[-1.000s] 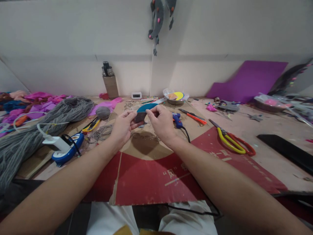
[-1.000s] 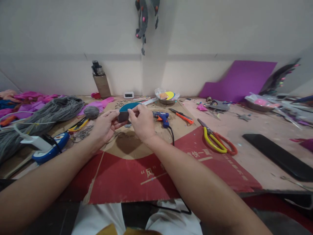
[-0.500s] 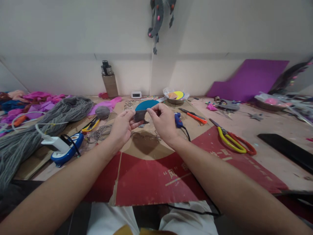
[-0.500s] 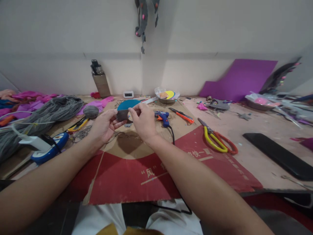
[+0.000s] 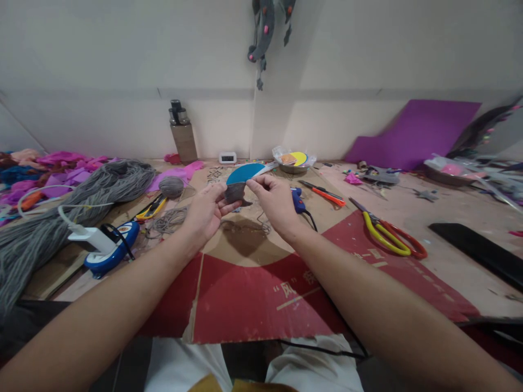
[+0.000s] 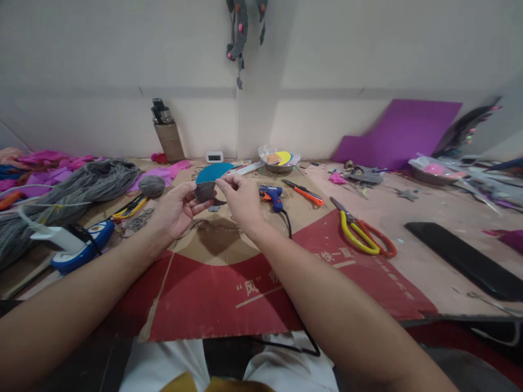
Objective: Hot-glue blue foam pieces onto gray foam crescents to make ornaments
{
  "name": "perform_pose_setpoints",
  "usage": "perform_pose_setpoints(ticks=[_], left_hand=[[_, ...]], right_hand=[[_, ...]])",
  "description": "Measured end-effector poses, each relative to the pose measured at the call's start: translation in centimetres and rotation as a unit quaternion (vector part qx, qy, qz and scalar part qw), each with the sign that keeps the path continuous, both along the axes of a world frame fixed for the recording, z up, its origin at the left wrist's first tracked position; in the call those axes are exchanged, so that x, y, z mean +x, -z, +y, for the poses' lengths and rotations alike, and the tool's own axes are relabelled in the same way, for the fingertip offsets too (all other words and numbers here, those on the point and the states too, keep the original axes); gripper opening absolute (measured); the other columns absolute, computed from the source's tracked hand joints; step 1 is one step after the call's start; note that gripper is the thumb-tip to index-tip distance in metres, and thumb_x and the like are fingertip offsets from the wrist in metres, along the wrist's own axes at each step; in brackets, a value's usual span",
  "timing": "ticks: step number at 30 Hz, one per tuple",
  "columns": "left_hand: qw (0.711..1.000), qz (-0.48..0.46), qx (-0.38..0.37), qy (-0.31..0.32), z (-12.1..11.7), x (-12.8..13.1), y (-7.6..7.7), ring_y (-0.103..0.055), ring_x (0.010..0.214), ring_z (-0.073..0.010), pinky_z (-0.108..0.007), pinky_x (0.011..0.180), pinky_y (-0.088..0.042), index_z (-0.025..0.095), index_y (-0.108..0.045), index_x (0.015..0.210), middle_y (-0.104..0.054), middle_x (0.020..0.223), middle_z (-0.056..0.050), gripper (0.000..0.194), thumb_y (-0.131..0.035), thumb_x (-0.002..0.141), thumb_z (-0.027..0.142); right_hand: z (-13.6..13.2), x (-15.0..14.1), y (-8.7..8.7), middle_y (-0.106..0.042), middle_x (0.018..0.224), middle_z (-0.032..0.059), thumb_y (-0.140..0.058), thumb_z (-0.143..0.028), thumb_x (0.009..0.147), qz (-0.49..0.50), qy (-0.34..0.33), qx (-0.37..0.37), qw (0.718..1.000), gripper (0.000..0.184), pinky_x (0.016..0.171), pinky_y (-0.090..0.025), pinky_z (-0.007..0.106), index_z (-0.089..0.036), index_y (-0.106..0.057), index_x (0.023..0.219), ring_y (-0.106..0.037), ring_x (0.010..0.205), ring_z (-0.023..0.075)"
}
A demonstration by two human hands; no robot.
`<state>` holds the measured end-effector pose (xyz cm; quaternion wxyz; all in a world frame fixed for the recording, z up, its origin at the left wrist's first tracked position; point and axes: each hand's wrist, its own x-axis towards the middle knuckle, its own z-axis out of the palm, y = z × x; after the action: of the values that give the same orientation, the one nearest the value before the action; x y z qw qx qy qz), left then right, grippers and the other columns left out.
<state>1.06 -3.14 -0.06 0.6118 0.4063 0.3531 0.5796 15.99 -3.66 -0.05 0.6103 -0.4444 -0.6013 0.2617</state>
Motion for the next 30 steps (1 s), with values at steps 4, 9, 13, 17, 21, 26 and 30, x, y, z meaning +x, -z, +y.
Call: perform_pose_setpoints(ticks=[4,9,13,17,21,26,30], left_hand=[[1.0,-0.004,-0.008,0.016,-0.1,0.0,-0.1,-0.07,0.08,-0.0197,-0.033,0.073,-0.059,0.014,-0.064,0.093,-0.073,0.089,-0.009,0.016,-0.06,0.078,0.021],[0.997,-0.037,-0.041,0.05,-0.3,0.0,-0.7,-0.071,0.079,-0.0193,-0.027,0.065,-0.059,0.012,-0.064,0.091,-0.072,0.085,-0.009,0.016,-0.056,0.079,0.017],[0.993,-0.043,-0.054,0.095,-0.5,-0.2,-1.2,-0.07,0.075,-0.0173,-0.022,0.053,-0.058,0.013,-0.063,0.09,-0.072,0.083,-0.007,0.014,-0.056,0.079,0.017],[0.995,-0.045,-0.028,0.085,-0.7,-0.2,-1.4,-0.065,0.061,-0.0107,-0.02,0.052,-0.058,0.014,-0.062,0.083,-0.069,0.078,-0.002,0.007,-0.06,0.077,0.013],[0.997,-0.046,0.004,0.062,-0.6,0.2,-1.3,-0.068,0.07,-0.0111,-0.023,0.07,-0.061,0.012,-0.065,0.08,-0.071,0.084,-0.004,0.004,-0.062,0.078,0.009],[0.995,-0.046,0.033,0.084,-0.7,0.2,-1.0,-0.069,0.081,-0.0146,-0.027,0.079,-0.059,0.009,-0.067,0.086,-0.071,0.095,-0.01,0.008,-0.061,0.08,0.011],[0.995,-0.056,0.035,0.075,-0.8,0.1,-0.9,-0.069,0.077,-0.0148,-0.033,0.081,-0.059,0.011,-0.062,0.084,-0.07,0.083,-0.006,0.009,-0.064,0.076,0.009]], right_hand=[[0.2,0.2,0.1,-0.046,0.06,-0.0043,-0.059,-0.035,0.079,0.023,-0.024,-0.005,0.999,0.022,0.06,-0.035,0.025,-0.019,-0.057,0.066,-0.039,0.057,0.0099],[0.3,0.3,0.0,-0.039,0.057,-0.0058,-0.059,-0.039,0.08,0.028,-0.063,-0.01,0.998,0.025,0.052,-0.03,0.024,-0.021,-0.049,0.065,-0.035,0.053,0.0092],[0.2,0.3,-0.1,-0.035,0.055,-0.0075,-0.061,-0.042,0.08,0.07,-0.126,-0.029,0.989,0.028,0.047,-0.024,0.023,-0.021,-0.046,0.068,-0.03,0.048,0.0072],[0.3,0.3,-0.2,-0.029,0.053,-0.0102,-0.066,-0.043,0.075,0.176,-0.191,-0.081,0.962,0.033,0.043,-0.016,0.022,-0.021,-0.043,0.069,-0.022,0.044,0.0049],[0.8,0.5,0.1,-0.029,0.055,-0.0107,-0.07,-0.043,0.07,0.231,-0.19,-0.101,0.949,0.036,0.043,-0.015,0.02,-0.021,-0.042,0.069,-0.022,0.045,0.0041],[1.2,0.7,0.5,-0.031,0.054,-0.0107,-0.069,-0.045,0.07,0.226,-0.169,-0.108,0.953,0.035,0.042,-0.015,0.02,-0.02,-0.045,0.07,-0.024,0.045,0.0042],[1.1,0.5,0.5,-0.032,0.055,-0.0104,-0.068,-0.044,0.071,0.216,-0.159,-0.107,0.957,0.032,0.043,-0.017,0.02,-0.02,-0.045,0.071,-0.026,0.046,0.0044]])
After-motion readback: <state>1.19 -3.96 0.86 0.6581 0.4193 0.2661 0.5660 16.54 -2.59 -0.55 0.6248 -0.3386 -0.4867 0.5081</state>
